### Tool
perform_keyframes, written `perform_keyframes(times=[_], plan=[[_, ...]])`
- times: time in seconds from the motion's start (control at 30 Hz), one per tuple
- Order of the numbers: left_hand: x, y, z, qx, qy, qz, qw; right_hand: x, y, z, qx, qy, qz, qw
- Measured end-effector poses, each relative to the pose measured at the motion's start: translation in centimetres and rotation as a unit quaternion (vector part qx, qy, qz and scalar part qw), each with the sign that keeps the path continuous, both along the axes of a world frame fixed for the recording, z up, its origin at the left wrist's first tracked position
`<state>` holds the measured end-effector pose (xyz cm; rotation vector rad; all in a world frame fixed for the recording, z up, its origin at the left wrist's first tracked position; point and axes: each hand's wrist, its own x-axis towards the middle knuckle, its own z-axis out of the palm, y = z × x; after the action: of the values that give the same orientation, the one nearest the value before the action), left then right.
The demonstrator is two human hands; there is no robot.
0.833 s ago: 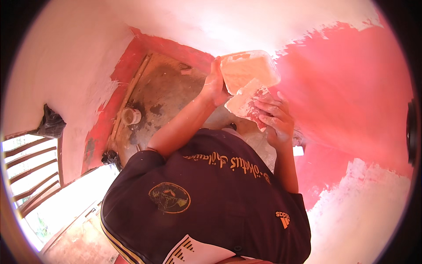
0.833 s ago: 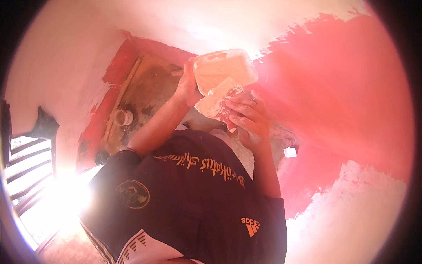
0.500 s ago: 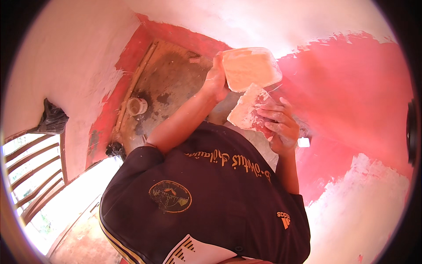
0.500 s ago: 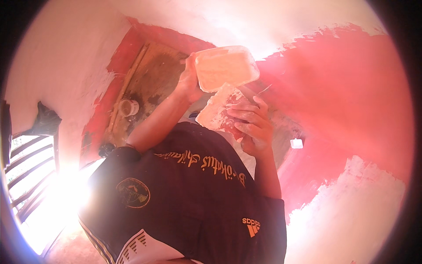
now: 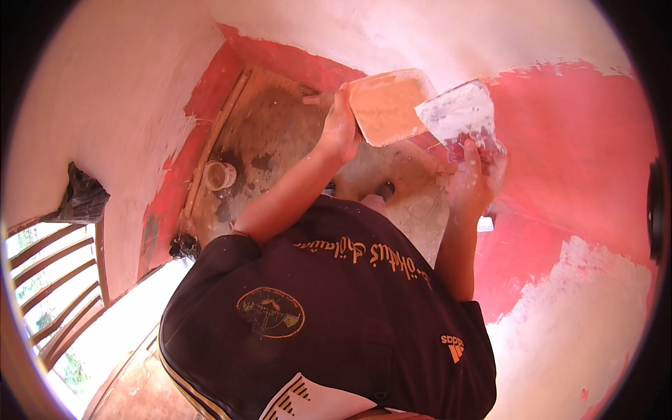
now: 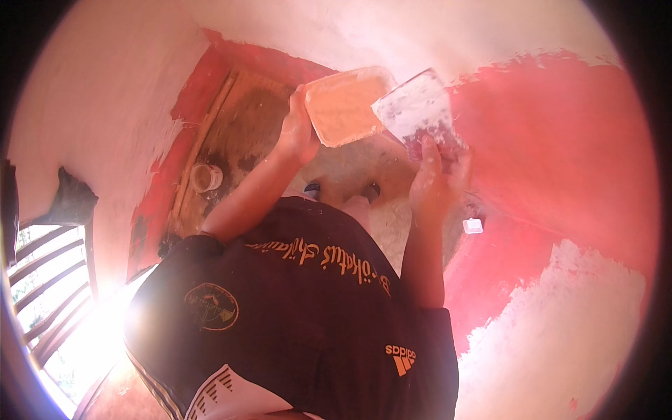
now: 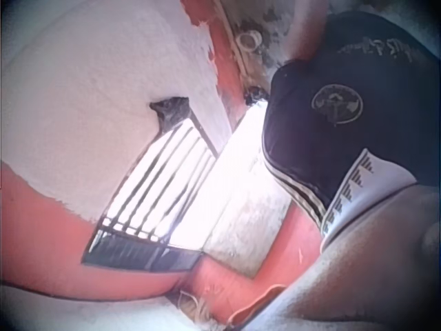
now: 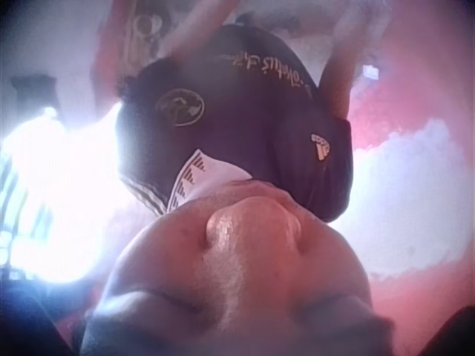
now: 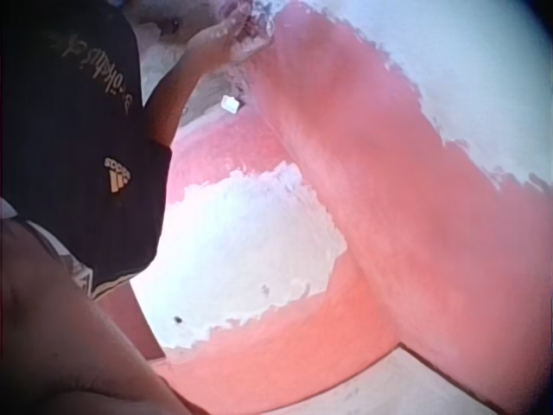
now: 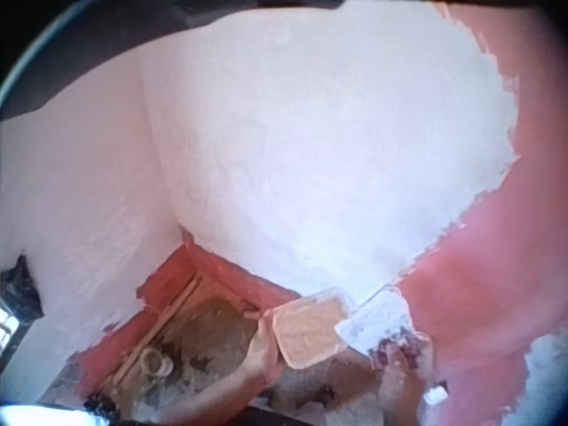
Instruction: The person scoops plaster from a container onto a putty knife and applies it to the wall, smoothing the surface.
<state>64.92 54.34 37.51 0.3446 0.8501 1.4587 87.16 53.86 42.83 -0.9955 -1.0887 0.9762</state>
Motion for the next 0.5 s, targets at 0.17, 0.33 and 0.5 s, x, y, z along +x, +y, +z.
perform_keyframes(times=[0.17, 0.33, 0.5], plan=[[-0.4, 0.0, 1.1, -0.004, -0.015, 0.007, 1.0, -1.2, 1.9, -0.4, -0.102, 0.174, 0.042, 0.979], [-1.3, 0.7, 1.0, -0.01, -0.013, 0.036, 0.999, -1.9, 1.5, -0.6, -0.073, 0.152, 0.025, 0.985], [-2.2, 2.0, 0.1, 0.006, -0.011, 0.028, 1.0, -0.3, 1.9, -0.9, 0.23, -0.173, 0.125, 0.949]])
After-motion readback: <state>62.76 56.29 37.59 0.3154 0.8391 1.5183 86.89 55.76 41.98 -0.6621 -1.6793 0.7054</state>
